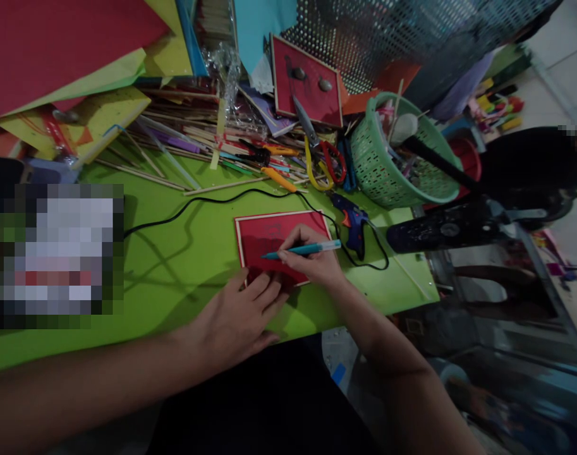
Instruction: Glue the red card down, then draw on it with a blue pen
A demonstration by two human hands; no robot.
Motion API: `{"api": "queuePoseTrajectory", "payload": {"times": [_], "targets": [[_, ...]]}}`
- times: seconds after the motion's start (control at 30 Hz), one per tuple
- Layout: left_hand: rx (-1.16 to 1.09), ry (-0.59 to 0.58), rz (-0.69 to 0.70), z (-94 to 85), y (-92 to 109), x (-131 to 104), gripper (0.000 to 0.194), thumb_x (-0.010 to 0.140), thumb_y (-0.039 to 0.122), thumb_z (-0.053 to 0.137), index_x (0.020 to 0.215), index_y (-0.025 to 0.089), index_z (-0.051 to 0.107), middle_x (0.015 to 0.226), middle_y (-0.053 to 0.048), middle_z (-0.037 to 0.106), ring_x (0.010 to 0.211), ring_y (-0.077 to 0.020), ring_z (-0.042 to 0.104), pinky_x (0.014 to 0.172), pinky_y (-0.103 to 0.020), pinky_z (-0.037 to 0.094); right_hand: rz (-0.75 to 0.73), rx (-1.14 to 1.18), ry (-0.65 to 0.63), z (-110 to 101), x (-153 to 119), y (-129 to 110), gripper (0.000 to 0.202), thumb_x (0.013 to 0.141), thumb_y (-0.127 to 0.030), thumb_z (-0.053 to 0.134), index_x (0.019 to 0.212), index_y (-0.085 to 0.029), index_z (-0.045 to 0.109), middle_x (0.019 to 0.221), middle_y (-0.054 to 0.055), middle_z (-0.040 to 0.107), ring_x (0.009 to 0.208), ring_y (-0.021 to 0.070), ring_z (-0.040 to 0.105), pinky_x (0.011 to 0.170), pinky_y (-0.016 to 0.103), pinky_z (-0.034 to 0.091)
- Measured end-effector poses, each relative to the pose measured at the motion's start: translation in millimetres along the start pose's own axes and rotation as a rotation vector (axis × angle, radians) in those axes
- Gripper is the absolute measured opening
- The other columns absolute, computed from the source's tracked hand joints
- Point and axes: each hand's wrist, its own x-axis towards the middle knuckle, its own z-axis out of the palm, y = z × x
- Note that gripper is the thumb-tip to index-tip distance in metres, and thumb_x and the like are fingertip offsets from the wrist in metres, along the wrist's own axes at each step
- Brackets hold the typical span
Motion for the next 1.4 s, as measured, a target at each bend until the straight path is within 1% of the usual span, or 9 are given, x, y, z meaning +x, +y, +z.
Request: {"api": "queuePoseTrajectory", "payload": {"times": [0.13,0.23,0.33,0.4,0.5,0.63,0.83,1.13,1.4], "targets": [[0.001,-0.002,-0.009,0.1,0,1,0.064,0.094,0.059,0.056,0.143,0.018,0.059,0.138,-0.012,0.066,0.127,-0.0293,0.052,0.108,-0.048,0.037,0.003,0.049,0.04,-4,1,3,0.026,0.08,-0.039,0.079,0.08,-0.021,0.06,0.069,-0.002,0.062,0.061,0.0122,0.053,0.057,0.027,0.043],[-0.001,-0.021,-0.015,-1.9,0,2,0.063,0.095,0.059,0.057,0.144,0.02,0.059,0.142,-0.012,0.065,0.128,-0.0293,0.052,0.107,-0.048,0.037,-0.029,0.09,0.159,-11,1,6,0.026,0.081,-0.041,0.08,0.082,-0.022,0.061,0.069,-0.003,0.062,0.061,0.0129,0.055,0.058,0.028,0.045],[-0.009,-0.061,-0.017,-4.6,-1,3,0.065,0.095,0.058,0.056,0.147,0.019,0.057,0.144,-0.012,0.063,0.128,-0.0294,0.054,0.108,-0.049,0.038,-0.074,0.1,0.32,-20,1,4,0.019,0.083,-0.037,0.077,0.089,-0.024,0.065,0.076,-0.002,0.064,0.063,0.0125,0.056,0.057,0.027,0.045],[-0.016,-0.081,-0.015,-5.2,0,3,0.065,0.096,0.058,0.055,0.148,0.02,0.056,0.146,-0.012,0.063,0.128,-0.0294,0.055,0.109,-0.049,0.038,-0.075,0.089,0.368,-27,0,1,0.017,0.084,-0.036,0.074,0.094,-0.024,0.067,0.082,-0.001,0.066,0.067,0.0128,0.058,0.059,0.027,0.046],[-0.019,-0.084,-0.018,-3.5,0,2,0.066,0.096,0.058,0.054,0.149,0.02,0.054,0.148,-0.012,0.061,0.13,-0.03,0.054,0.11,-0.051,0.037,-0.031,0.06,0.314,-35,-1,1,0.018,0.082,-0.035,0.075,0.094,-0.024,0.068,0.085,0.0,0.067,0.069,0.0128,0.058,0.062,0.027,0.048],[-0.02,-0.078,-0.027,-1.3,0,1,0.069,0.097,0.058,0.053,0.153,0.02,0.05,0.152,-0.013,0.058,0.132,-0.0299,0.053,0.11,-0.05,0.037,0.019,0.028,0.287,-39,1,12,0.021,0.077,-0.037,0.077,0.085,-0.022,0.064,0.07,-0.003,0.062,0.059,0.0112,0.054,0.054,0.025,0.043],[-0.017,-0.093,-0.03,-0.9,-1,1,0.069,0.096,0.059,0.054,0.153,0.02,0.05,0.155,-0.012,0.056,0.132,-0.03,0.054,0.109,-0.049,0.038,-0.027,0.002,0.279,-38,9,26,0.028,0.077,-0.039,0.078,0.08,-0.023,0.056,0.066,-0.004,0.061,0.056,0.0111,0.051,0.051,0.025,0.041],[-0.017,-0.099,-0.04,1.3,-1,1,0.066,0.097,0.059,0.051,0.151,0.022,0.053,0.153,-0.012,0.057,0.133,-0.0296,0.053,0.109,-0.049,0.038,-0.065,-0.078,0.261,-36,8,24,0.032,0.078,-0.045,0.079,0.076,-0.023,0.057,0.068,-0.002,0.059,0.061,0.0124,0.05,0.056,0.028,0.04],[-0.019,-0.105,-0.057,3.4,0,0,0.066,0.096,0.06,0.052,0.152,0.025,0.053,0.153,-0.012,0.056,0.133,-0.0301,0.053,0.112,-0.048,0.036,-0.061,-0.078,0.237,-35,9,20,0.024,0.078,-0.037,0.076,0.077,-0.022,0.057,0.068,-0.002,0.06,0.061,0.0129,0.051,0.057,0.029,0.039]]}}
